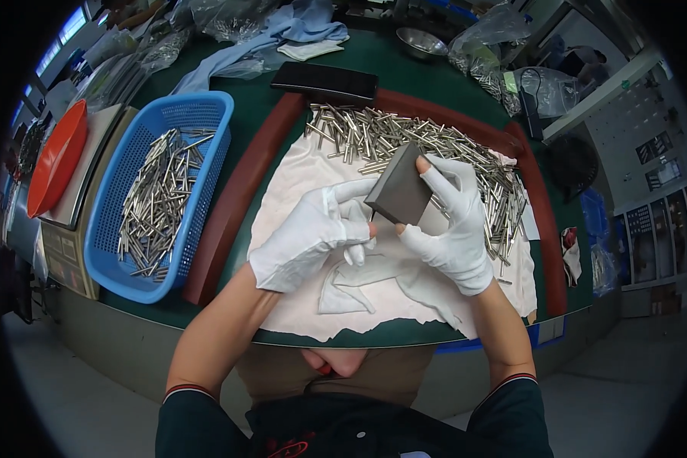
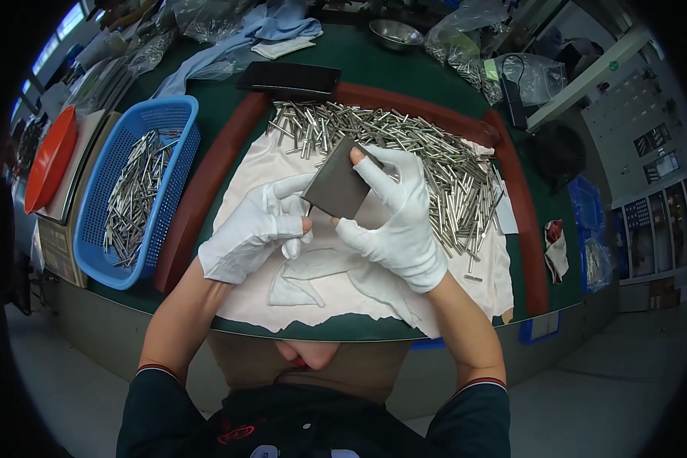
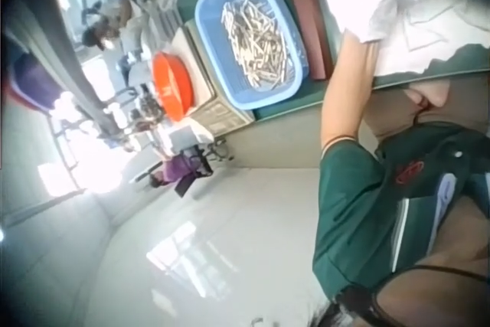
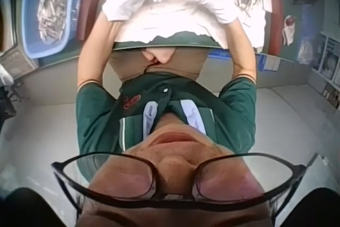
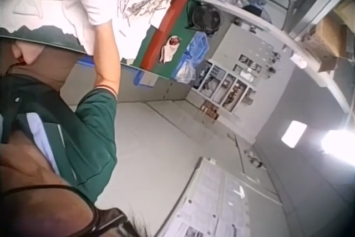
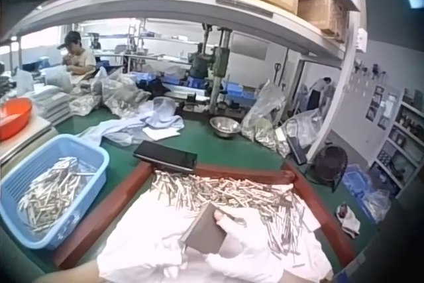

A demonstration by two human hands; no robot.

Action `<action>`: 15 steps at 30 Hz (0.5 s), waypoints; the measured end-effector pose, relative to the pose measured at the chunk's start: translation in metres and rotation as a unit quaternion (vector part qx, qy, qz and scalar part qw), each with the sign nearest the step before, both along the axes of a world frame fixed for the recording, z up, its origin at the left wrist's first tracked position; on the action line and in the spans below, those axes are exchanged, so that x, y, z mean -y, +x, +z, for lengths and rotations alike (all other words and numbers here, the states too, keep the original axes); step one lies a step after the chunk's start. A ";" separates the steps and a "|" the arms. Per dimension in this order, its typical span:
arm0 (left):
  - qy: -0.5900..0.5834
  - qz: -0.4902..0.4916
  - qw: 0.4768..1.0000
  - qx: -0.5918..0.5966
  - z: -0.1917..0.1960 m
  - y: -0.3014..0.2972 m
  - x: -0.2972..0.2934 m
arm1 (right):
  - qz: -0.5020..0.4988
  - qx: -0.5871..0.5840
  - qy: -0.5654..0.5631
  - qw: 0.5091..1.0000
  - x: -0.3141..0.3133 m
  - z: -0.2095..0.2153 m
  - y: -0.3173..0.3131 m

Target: Inspecting small metal pins using a measuring block and sorting them at a workbench.

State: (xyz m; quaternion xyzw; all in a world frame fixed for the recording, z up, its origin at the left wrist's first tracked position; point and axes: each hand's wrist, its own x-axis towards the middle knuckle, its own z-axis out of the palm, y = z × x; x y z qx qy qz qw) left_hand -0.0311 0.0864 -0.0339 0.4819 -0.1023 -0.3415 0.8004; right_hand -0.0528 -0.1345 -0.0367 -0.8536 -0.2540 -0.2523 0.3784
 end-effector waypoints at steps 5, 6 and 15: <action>-0.006 0.004 1.000 -0.019 -0.002 0.000 -0.002 | -0.064 0.099 -0.079 0.990 -0.007 0.003 -0.005; -0.025 -0.006 0.999 -0.026 -0.002 0.000 -0.001 | -0.065 0.100 -0.078 0.990 -0.007 0.002 -0.005; -0.051 -0.010 0.998 -0.039 -0.001 0.000 0.001 | -0.099 0.143 -0.098 0.980 -0.008 0.000 -0.006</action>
